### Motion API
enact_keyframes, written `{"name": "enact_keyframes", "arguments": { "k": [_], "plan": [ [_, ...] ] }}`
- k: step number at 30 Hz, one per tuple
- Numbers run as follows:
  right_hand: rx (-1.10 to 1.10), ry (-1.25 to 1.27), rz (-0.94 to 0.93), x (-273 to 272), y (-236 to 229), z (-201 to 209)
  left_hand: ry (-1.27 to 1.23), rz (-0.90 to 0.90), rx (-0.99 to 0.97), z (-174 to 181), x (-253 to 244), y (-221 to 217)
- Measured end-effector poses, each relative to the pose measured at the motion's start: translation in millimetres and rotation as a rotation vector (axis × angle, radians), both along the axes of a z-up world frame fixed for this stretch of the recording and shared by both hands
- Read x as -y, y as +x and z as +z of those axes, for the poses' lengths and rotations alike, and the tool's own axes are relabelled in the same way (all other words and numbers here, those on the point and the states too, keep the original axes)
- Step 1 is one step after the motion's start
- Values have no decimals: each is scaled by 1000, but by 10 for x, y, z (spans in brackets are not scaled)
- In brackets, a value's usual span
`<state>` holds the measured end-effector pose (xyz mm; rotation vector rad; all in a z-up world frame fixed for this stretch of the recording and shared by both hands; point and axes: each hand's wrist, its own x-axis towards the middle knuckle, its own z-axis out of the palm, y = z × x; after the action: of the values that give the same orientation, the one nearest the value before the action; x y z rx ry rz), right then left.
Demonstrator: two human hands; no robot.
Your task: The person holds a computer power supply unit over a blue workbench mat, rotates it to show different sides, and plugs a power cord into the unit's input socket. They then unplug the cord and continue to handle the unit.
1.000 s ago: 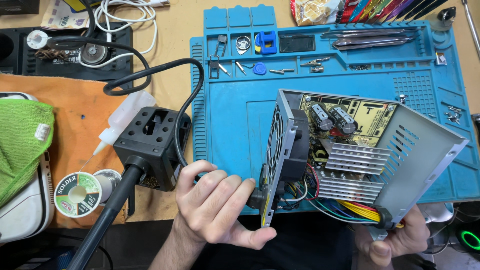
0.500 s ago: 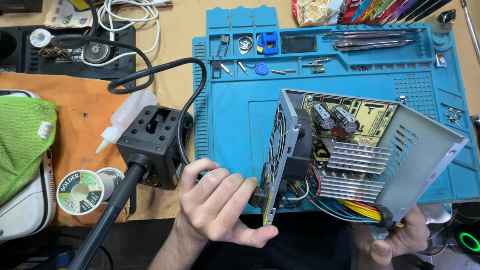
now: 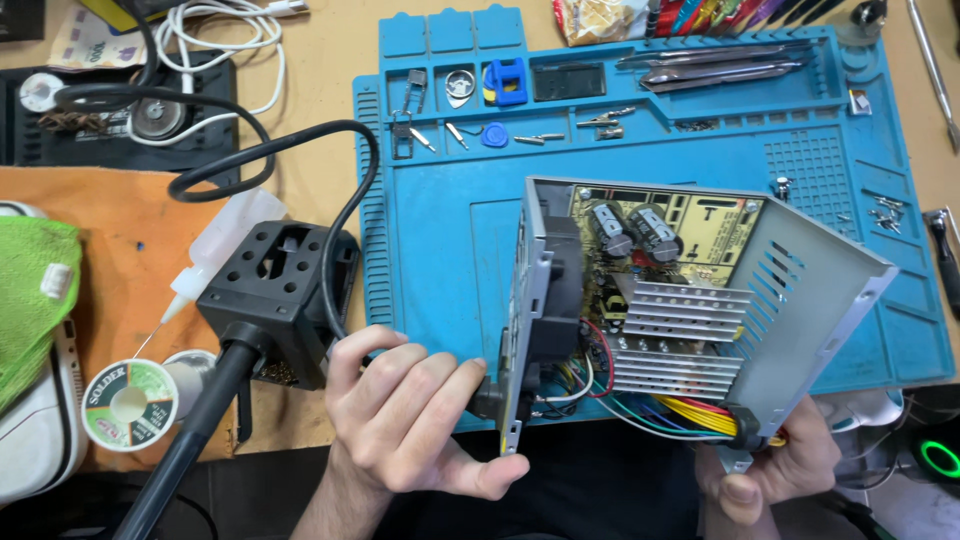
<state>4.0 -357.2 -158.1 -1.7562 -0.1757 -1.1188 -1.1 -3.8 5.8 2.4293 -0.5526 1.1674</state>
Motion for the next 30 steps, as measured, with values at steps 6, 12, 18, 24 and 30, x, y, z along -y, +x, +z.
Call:
{"name": "enact_keyframes", "arguments": {
  "k": [6,12,18,24,30],
  "plan": [
    [-10,-89,66,-53,-2,162,15,29,-37,-51,46,-11],
    [-59,-194,52,-49,-62,227,20,32,7,-96,60,42],
    [-63,-177,69,-64,-55,259,18,58,10,-104,74,39],
    [-51,-176,59,-32,-46,205,38,33,-7,-94,23,6],
    [-25,-141,41,-109,7,271,8,47,-43,-44,54,-16]
  ]
}}
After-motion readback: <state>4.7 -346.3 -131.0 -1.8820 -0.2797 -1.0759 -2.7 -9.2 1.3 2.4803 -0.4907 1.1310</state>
